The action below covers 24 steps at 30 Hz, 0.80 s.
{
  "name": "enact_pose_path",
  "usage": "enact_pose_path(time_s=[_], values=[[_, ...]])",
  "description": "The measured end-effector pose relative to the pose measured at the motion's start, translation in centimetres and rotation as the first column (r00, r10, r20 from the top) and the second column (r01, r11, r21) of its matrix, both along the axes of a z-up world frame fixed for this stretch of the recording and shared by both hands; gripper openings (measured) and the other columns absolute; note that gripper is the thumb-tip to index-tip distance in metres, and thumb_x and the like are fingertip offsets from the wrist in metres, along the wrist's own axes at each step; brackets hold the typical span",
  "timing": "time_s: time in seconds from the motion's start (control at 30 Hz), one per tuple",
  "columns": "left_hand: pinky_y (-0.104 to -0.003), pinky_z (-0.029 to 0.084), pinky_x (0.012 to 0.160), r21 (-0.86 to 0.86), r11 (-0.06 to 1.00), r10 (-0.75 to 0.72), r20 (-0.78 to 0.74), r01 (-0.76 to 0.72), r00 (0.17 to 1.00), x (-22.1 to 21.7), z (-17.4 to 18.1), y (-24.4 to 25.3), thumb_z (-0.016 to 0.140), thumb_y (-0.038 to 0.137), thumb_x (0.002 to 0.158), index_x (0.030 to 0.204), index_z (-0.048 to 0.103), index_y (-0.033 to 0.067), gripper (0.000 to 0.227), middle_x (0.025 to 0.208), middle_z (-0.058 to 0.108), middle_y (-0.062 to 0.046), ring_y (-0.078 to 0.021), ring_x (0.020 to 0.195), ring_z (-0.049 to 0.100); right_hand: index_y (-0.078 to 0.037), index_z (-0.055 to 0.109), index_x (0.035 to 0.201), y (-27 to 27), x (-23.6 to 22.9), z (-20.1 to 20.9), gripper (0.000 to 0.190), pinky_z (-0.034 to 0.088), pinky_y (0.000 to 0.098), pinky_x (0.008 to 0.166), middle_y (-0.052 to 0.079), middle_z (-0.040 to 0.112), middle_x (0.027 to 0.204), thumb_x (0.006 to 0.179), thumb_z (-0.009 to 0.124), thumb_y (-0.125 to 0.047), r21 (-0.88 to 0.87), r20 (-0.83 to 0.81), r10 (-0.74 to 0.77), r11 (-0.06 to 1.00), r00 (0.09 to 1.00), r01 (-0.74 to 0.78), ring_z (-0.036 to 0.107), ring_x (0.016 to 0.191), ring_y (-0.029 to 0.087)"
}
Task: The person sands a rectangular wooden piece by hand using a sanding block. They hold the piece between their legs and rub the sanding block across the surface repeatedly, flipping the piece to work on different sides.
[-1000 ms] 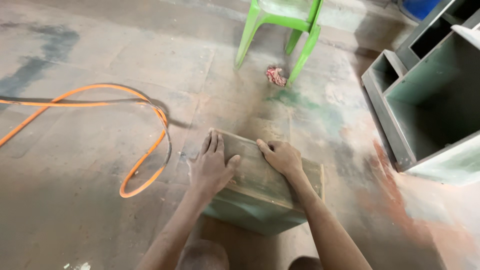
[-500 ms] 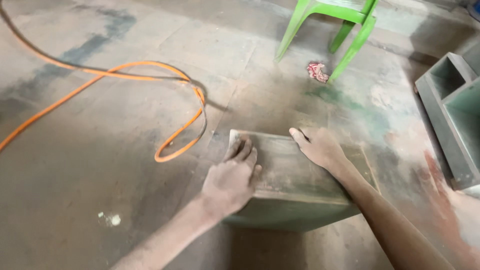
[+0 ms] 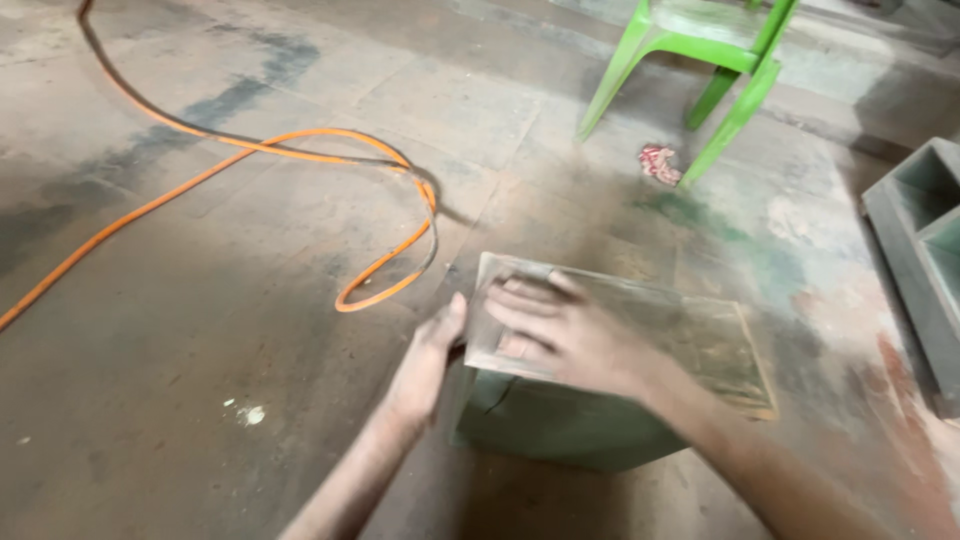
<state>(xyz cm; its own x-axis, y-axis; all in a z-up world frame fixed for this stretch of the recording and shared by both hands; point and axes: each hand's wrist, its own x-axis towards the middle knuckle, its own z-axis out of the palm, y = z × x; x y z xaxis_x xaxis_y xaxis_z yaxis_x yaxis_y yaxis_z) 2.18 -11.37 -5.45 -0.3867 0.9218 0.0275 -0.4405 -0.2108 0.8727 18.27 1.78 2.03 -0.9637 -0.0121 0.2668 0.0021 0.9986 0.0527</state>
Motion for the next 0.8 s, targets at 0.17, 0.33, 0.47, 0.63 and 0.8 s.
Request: enact_pose_path(time_s=[0.17,0.33,0.47,0.63,0.8], values=[[-0.035,0.038,0.116,0.161,0.979,-0.099,-0.164,0.125,0.982,0.7,-4.1,-1.0,0.074,0.027,0.093,0.159,0.033,0.0011,0.082,0.145,0.053,-0.015,-0.0222,0.135,0.049,-0.005,0.051,0.148,1.8,-1.1,-0.1,0.055,0.027,0.057,0.115,0.014,0.047,0.157,0.1,0.055,-0.032,0.018,-0.023,-0.142,0.99,0.99,0.143,0.04,0.147,0.026],[-0.039,0.025,0.126,0.237,0.941,-0.158,-0.326,0.243,0.932,-0.4,-4.2,-1.0,0.085,0.018,0.082,0.166,0.019,0.0059,0.107,0.166,0.036,-0.01,-0.0235,0.154,0.032,-0.009,0.054,0.145,-2.5,1.9,0.2,0.054,0.033,0.0538,0.113,0.011,0.054,0.151,0.097,0.06,-0.034,-0.093,-0.058,-0.103,0.991,0.993,0.098,0.046,0.142,0.026],[-0.043,0.026,0.126,0.299,0.904,-0.204,-0.329,0.306,0.922,0.0,-3.8,0.2,0.09,0.009,0.073,0.164,0.018,0.0065,0.116,0.166,0.032,-0.013,-0.0269,0.154,0.028,-0.011,0.057,0.142,-5.0,4.3,0.7,0.058,0.037,0.0524,0.102,0.008,0.054,0.148,0.09,0.065,-0.035,0.022,-0.013,-0.185,0.982,0.983,0.185,0.048,0.125,0.034],[-0.043,0.017,0.128,0.274,0.922,-0.057,-0.6,0.272,0.798,-1.0,-5.1,1.3,0.089,0.0,0.066,0.164,0.016,0.0063,0.122,0.172,0.013,-0.015,-0.0286,0.16,0.01,-0.014,0.057,0.141,-5.9,4.0,0.3,0.06,0.04,0.0494,0.093,0.004,0.051,0.149,0.087,0.067,-0.04,0.096,-0.012,-0.195,0.976,0.981,0.195,0.047,0.111,0.035],[-0.036,0.037,0.114,0.254,0.954,-0.177,0.045,0.16,0.983,-3.4,-6.0,2.8,0.056,0.043,0.088,0.151,0.045,-0.0011,0.078,0.147,0.05,-0.016,-0.0255,0.137,0.045,-0.012,0.052,0.149,-5.8,3.6,-0.4,0.065,0.033,0.0547,0.098,0.005,0.048,0.154,0.094,0.063,-0.045,0.134,-0.066,-0.163,0.976,0.984,0.171,0.043,0.112,0.031]])
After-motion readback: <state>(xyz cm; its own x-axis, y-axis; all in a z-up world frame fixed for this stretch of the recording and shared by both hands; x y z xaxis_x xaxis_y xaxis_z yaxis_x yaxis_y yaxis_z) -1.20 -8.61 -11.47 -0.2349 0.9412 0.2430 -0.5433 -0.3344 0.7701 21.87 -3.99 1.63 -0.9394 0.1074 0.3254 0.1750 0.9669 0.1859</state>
